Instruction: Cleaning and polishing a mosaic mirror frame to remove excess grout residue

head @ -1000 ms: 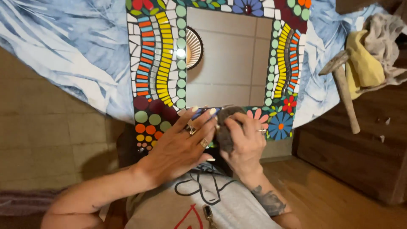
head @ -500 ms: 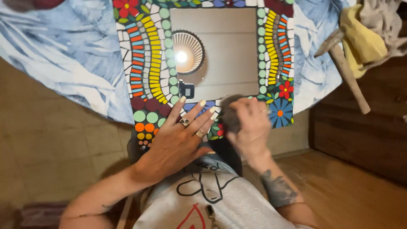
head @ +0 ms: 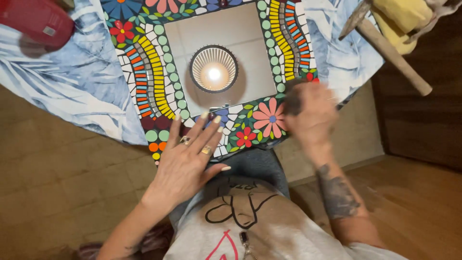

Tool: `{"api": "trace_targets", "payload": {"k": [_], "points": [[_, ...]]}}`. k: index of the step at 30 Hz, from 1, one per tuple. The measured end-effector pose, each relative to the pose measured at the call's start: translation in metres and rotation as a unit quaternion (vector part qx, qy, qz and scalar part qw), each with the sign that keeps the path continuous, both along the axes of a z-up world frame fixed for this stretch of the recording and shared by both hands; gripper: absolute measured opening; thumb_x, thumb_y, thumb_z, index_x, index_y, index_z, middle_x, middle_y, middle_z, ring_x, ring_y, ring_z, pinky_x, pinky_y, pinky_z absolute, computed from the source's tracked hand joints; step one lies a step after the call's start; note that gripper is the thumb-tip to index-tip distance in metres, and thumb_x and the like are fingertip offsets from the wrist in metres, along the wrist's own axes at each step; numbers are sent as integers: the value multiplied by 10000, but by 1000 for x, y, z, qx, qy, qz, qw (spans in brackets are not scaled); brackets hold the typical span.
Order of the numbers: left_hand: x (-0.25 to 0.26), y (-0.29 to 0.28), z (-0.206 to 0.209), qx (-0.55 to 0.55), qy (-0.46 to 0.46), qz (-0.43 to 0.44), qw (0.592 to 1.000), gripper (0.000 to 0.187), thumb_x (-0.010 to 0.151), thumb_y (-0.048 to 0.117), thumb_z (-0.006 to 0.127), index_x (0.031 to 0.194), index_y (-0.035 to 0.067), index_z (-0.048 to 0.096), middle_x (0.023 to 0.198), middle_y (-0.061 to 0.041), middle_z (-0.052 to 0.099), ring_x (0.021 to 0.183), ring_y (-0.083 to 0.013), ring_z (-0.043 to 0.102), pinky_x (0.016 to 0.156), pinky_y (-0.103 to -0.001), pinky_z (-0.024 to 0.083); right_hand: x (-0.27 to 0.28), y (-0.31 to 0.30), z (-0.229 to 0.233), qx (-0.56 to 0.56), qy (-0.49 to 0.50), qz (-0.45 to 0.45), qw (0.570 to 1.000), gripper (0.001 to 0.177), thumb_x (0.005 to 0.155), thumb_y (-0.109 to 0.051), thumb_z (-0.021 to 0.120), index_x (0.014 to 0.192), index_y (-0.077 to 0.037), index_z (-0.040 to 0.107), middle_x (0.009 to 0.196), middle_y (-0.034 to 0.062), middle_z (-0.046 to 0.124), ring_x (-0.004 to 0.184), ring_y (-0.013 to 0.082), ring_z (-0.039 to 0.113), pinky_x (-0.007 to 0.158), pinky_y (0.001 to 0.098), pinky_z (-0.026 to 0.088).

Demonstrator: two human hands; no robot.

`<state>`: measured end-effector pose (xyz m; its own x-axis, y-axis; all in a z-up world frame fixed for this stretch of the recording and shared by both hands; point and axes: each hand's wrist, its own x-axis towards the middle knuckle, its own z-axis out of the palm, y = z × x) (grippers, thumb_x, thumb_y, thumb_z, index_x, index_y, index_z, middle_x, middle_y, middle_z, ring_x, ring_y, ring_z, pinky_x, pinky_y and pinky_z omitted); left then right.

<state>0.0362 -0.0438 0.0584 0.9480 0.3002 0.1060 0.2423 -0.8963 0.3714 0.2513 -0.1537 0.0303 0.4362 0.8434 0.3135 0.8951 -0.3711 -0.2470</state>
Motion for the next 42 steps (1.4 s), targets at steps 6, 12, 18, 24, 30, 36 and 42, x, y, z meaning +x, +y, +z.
{"api": "trace_targets", "payload": {"k": [6, 12, 18, 24, 30, 36, 42], "points": [[-12, -6, 8, 6, 30, 59, 998, 596, 734, 413, 520, 1174, 19, 444, 1299, -90, 384, 1220, -267, 315, 992, -526, 145, -56, 31, 2, 46, -25, 41, 998, 301, 594, -95, 603, 881, -33, 537, 834, 129, 513, 702, 275, 458, 593, 371, 383], [-32, 2, 22, 15, 47, 111, 993, 609, 712, 346, 546, 1206, 8, 427, 1307, -121, 380, 1242, -268, 290, 1021, -515, 99, -61, 31, -8, 40, 60, 137, 988, 407, 537, -107, 600, 933, -53, 527, 941, 111, 510, 750, 266, 486, 594, 356, 414], [-82, 12, 3, -23, 74, 212, 974, 590, 758, 314, 500, 1262, 30, 383, 1361, -96, 318, 1275, -298, 236, 1037, -507, 62, -10, 14, -4, 53, -62, -22, 996, 358, 588, 5, 646, 925, -3, 524, 886, 153, 489, 780, 297, 457, 684, 372, 383], [-67, 24, 15, -6, 11, 183, 983, 542, 735, 190, 552, 1230, 12, 422, 1310, -119, 387, 1239, -312, 315, 1028, -510, 117, -135, 68, 0, 59, 21, 180, 982, 175, 684, -132, 523, 841, -53, 515, 875, 114, 474, 703, 269, 435, 586, 372, 363], [-84, 39, 11, 8, -28, 183, 983, 492, 743, 135, 574, 1211, 27, 471, 1307, -95, 410, 1238, -288, 330, 1021, -526, 113, -83, 44, -9, 40, 26, 130, 990, 374, 540, -58, 597, 911, -56, 550, 925, 103, 527, 777, 260, 486, 629, 350, 407], [-123, 41, -16, -35, -37, 286, 957, 429, 763, 91, 550, 1170, -35, 496, 1287, -132, 423, 1239, -355, 314, 1024, -531, 138, -19, 8, -3, 27, -100, -51, 993, 390, 591, 44, 607, 972, 21, 524, 916, 163, 486, 793, 316, 459, 703, 380, 376], [-118, 34, -15, -68, -104, 267, 956, 437, 770, 107, 572, 1185, 6, 480, 1298, -122, 405, 1252, -335, 296, 1025, -557, 112, -144, 55, 3, 51, 21, 167, 984, 229, 611, -16, 599, 836, -19, 559, 871, 113, 511, 694, 264, 467, 568, 333, 392]]}}
